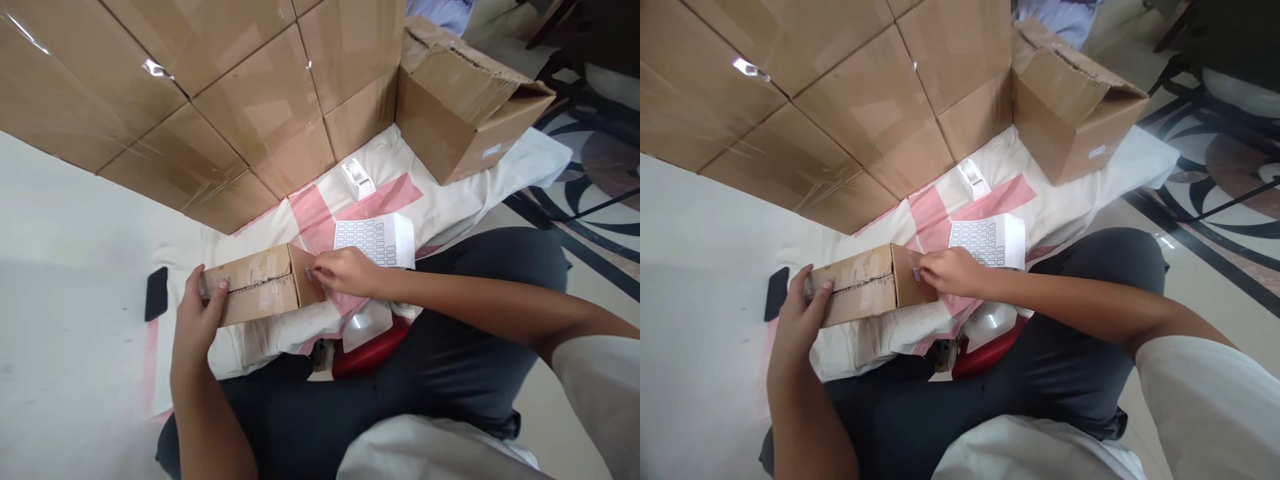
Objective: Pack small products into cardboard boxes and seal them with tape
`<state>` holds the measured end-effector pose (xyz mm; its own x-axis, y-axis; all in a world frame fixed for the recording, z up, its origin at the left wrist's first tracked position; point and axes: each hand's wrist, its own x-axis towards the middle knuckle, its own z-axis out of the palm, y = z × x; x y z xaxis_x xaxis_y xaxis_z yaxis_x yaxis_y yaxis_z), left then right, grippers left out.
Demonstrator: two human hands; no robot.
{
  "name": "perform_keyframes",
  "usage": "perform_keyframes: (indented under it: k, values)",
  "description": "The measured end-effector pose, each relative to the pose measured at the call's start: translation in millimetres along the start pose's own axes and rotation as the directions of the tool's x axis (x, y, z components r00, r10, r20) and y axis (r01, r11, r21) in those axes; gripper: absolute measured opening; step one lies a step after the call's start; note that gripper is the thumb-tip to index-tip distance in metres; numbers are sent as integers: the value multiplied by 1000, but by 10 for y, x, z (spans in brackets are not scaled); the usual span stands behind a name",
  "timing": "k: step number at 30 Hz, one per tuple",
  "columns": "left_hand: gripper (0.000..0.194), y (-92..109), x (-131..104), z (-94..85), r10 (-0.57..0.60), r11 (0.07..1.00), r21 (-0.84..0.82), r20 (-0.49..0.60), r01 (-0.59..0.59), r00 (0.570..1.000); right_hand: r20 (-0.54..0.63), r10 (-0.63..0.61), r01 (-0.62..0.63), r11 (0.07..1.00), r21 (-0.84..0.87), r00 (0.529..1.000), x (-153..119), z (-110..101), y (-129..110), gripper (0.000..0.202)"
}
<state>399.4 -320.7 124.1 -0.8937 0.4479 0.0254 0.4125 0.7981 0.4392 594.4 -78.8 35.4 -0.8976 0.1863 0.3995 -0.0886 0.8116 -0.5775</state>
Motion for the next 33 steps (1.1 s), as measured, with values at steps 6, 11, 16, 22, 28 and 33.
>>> perform_keyframes:
  k: [6, 11, 16, 22, 28, 33]
  values:
    - [78, -17, -18, -9, 23, 1000, 14, 1, -23, 1000, -22, -51, 50, 998, -37, 998, 15, 21, -65, 23]
    - [76, -10, -16, -5, 29, 999, 27, -2, -29, 1000, -27, 4, -3, 999, 35, 1000, 38, 19, -98, 20]
    - [72, -25, 25, 5, 43, 999, 10, 0, -43, 999, 73, 161, -170, 974, 147, 984, -75, -37, -313, 20]
    - [69, -11, 49, 1, 40, 999, 26, 12, -40, 999, 351, 247, -365, 872, 326, 903, -803, 218, -865, 84]
    - [69, -58, 80, 9, 74, 997, 29, 21, -75, 997, 3, -72, 62, 881, 468, 997, -900, 403, -647, 41]
    - [74, -166, 160, 11, 120, 991, 42, 63, -123, 991, -140, -125, 155, 962, 226, 982, -393, 208, -304, 101]
